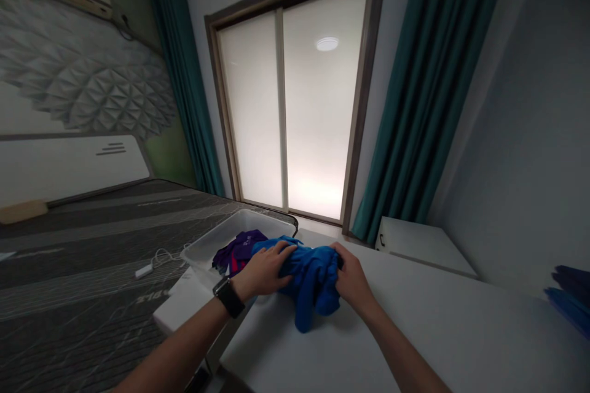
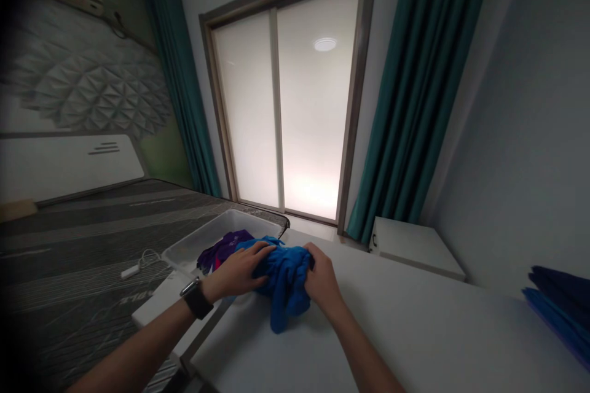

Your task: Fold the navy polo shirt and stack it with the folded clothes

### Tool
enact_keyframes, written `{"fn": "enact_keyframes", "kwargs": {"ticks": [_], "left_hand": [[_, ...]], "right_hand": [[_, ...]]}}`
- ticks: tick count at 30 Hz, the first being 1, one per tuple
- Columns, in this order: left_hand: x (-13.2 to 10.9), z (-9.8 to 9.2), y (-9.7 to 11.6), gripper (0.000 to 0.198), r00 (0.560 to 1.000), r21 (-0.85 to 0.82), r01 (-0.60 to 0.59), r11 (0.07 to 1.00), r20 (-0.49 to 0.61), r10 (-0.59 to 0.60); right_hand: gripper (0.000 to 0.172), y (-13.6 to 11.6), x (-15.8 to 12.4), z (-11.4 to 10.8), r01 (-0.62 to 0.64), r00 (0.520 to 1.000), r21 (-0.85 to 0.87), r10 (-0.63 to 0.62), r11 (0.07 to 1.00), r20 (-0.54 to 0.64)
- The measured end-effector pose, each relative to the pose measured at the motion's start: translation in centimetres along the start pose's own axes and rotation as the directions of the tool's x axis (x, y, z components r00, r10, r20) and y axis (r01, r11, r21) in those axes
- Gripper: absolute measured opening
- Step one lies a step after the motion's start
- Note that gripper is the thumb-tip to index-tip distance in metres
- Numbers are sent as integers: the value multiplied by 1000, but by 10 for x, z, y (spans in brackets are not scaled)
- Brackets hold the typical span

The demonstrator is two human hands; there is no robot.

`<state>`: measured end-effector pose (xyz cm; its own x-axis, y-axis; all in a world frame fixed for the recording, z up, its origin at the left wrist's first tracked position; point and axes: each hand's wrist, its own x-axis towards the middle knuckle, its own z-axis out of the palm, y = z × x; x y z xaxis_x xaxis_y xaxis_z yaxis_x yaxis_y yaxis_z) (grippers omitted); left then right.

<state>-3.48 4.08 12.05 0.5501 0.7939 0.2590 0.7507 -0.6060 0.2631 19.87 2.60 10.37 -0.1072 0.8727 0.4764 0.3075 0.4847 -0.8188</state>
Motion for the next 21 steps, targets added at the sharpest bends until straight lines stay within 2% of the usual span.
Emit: {"fn": "enact_keyframes", "kwargs": {"ticks": [3,4,6,10,13,16,19,21], "left_hand": [[7,14,-7,31,999,89,31,996,20,-33],[10,16,-7,22,999,66,30,997,11,-31],[18,16,-1,17,1000,-39,0,999,-28,-2],[37,11,34,18,990,-296,-113,948,-111,84],[51,18,67,19,981,-439,-182,880,-140,133],[65,43,88,21,979,-534,-200,822,-152,139],[74,82,95,29,988,-604,-151,782,-111,105],[77,108,97,43,993,-647,-106,755,-103,52]], "right_hand": [[10,0,-8,-7,4,1000,-35,-4,999,1],[11,0,-10,-10,12,1000,-75,-12,997,1],[15,-2,-15,-15,42,999,-204,-44,978,-6],[27,-3,-23,-30,63,998,-491,-55,869,31],[33,0,-30,-45,23,999,-617,0,787,37],[37,10,-42,-64,-53,998,-684,55,727,-18],[39,28,-57,-80,-108,993,-722,113,683,-42],[41,43,-68,-87,-136,986,-745,162,653,-39]]}}
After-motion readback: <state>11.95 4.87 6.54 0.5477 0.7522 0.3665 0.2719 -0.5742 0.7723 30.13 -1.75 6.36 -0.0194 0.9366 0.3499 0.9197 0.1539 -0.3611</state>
